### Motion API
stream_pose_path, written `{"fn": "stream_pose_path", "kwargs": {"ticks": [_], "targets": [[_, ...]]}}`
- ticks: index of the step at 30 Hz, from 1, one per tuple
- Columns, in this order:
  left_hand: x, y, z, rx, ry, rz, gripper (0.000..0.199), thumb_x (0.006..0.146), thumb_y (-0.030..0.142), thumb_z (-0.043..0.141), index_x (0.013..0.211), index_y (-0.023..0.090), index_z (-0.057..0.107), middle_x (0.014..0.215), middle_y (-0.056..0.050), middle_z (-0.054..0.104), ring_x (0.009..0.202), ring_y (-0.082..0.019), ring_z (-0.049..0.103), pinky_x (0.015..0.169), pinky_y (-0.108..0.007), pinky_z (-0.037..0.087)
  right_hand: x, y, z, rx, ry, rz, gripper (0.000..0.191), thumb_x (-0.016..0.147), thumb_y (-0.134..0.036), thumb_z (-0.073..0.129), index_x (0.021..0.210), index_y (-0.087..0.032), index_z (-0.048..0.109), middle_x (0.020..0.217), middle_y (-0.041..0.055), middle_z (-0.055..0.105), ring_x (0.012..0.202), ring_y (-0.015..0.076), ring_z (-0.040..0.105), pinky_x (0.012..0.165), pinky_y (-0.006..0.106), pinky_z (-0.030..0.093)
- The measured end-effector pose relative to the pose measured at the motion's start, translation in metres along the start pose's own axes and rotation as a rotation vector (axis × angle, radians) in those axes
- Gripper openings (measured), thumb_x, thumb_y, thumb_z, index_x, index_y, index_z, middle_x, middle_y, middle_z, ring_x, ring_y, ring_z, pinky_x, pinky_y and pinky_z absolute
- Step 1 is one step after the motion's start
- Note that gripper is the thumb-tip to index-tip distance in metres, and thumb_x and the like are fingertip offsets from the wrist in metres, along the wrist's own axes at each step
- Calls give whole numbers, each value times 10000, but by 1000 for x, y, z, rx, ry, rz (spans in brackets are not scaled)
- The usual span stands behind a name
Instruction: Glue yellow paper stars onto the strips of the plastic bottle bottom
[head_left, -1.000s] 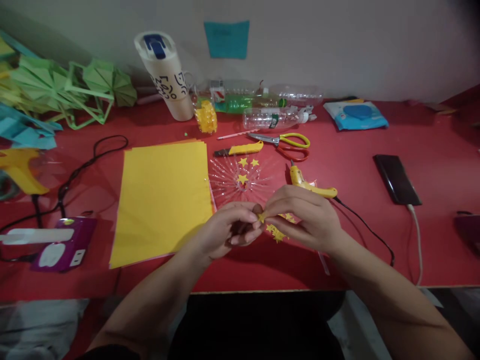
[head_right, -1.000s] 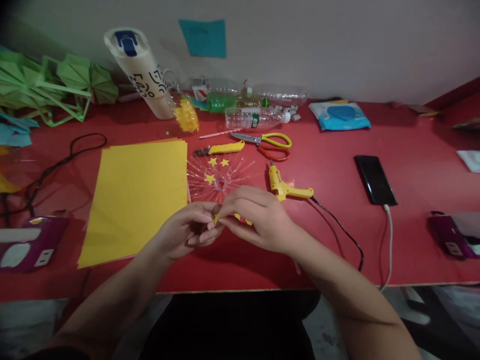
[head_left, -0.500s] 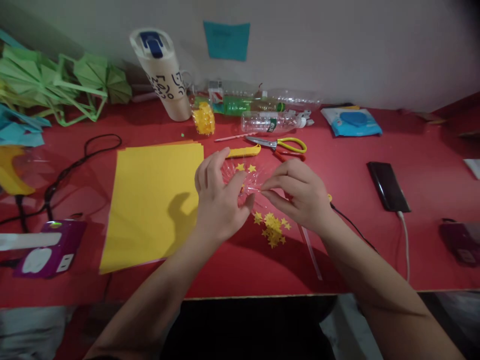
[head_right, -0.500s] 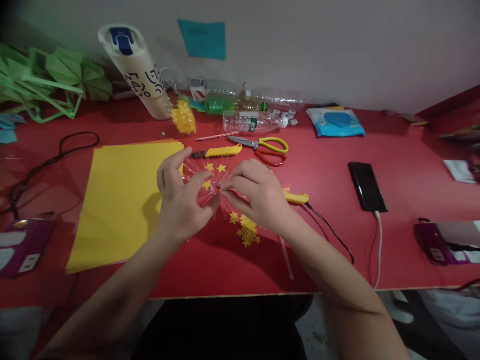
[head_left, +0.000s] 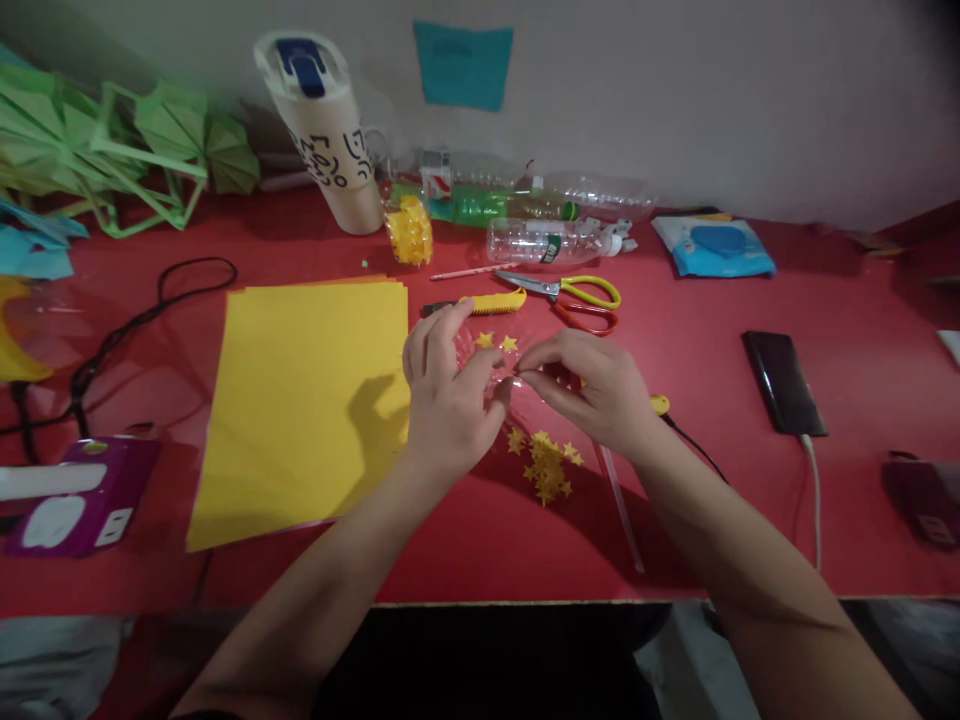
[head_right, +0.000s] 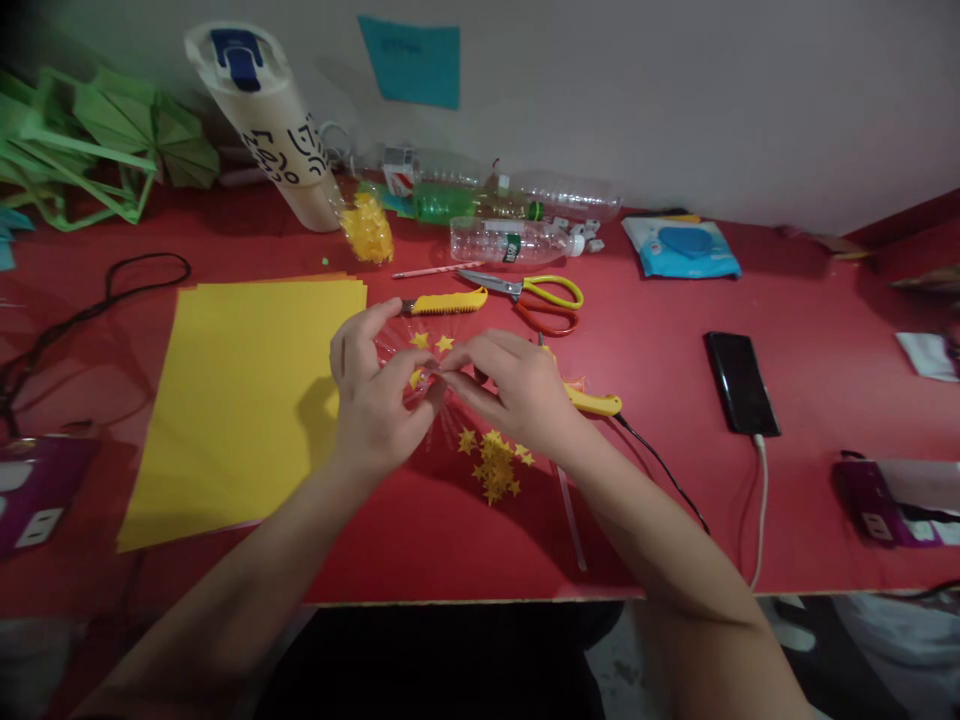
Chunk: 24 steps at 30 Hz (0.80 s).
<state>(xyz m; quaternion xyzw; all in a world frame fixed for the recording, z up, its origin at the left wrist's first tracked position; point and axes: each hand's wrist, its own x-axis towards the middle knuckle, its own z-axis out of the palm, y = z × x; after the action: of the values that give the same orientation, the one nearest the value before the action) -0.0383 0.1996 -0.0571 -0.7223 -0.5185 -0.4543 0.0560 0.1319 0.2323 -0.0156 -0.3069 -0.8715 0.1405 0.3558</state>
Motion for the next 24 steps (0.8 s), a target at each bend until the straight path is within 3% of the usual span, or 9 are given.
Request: {"fn": "stream_pose_path", "kwargs": {"ticks": [8, 17, 24], "targets": [[-2, -2, 1, -61, -1, 32, 93, 820, 131, 593, 880, 201, 601, 1308, -139, 559, 1234, -302, 510, 1028, -505, 426, -3, 7, 4, 91, -46, -91, 62, 915, -164, 617, 874, -209, 631, 837, 14, 642, 766, 115, 624, 619, 235, 485], [-3, 2, -1, -85, -17, 43, 207, 784, 53, 561, 909, 217, 583, 1293, -120, 584, 1226, -294, 528, 1030, -517, 441, -6, 9, 12, 29, 12, -96, 95, 920, -136, 585, 868, -212, 608, 774, -1, 650, 688, 108, 616, 581, 230, 476], [-4, 3, -1, -115, -41, -8, 166, 819, 96, 583, 925, 223, 593, 1303, -117, 588, 1238, -298, 522, 1031, -523, 439, -6, 7, 14, -19, 41, -41, 97, 916, -152, 577, 850, -215, 611, 717, -18, 653, 624, 102, 603, 567, 227, 458]]}}
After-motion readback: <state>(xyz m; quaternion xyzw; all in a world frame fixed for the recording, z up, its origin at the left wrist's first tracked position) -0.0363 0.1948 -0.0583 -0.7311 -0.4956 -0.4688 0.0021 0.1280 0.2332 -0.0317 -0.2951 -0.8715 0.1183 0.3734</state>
